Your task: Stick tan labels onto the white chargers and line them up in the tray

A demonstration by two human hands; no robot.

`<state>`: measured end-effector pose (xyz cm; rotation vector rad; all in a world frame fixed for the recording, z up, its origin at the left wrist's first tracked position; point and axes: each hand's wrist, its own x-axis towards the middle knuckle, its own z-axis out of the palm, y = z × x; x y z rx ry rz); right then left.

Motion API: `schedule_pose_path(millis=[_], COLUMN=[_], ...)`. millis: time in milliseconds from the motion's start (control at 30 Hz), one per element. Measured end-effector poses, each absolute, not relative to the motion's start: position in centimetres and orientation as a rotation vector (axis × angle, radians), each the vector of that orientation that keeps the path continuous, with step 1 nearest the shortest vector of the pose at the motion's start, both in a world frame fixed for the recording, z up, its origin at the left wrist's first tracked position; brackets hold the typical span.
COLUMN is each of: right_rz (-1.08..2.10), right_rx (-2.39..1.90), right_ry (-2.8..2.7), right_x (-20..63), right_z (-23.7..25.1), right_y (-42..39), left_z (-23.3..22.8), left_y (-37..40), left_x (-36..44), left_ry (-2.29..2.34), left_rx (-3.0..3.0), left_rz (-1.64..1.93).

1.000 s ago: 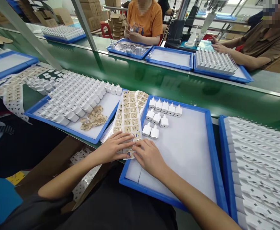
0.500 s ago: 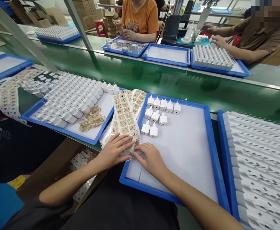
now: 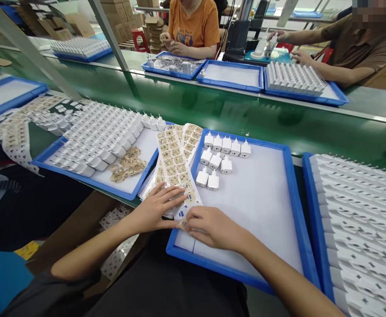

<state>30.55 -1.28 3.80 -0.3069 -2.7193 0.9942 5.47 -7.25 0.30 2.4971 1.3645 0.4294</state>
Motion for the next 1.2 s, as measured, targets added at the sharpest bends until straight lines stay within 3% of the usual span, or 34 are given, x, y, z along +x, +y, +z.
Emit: schedule_pose_path(millis=[133,400,600,867,967,1200], right_rz=[1.238,0.925,0.753,0.907,0.930,1.111], right_rx=[-0.521,-0.737,-0.745,-0.885,-0.902,-0.770], right_ry=[-2.581,-2.316,-2.181,-1.991,-1.954,-1.721], right_x=[32.0,32.5,32.6,34.6,34.4,31.9], right_z=[6.0,5.6,4.9,3.2,3.1,5.3], right_y=[-2.2,-5.0,-6.0,-6.9,-6.9,-6.7], left_z=[2.6,6.1,5.3,8.1,8.2,4.1], left_y=[-5.8,9.5,16.5,11.1,5.1,-4.0], left_x=[4.4,-2.0,-4.4,-3.1,-0.5,7.4], left_ry=[1.276,2.014,2.083,2.141,1.680,1.069], left_rx=[2.426,2.429,2.414,2.202,1.900,1.521], left_rz=[0.445,0.622,0.509,0.833,1.130,1.320])
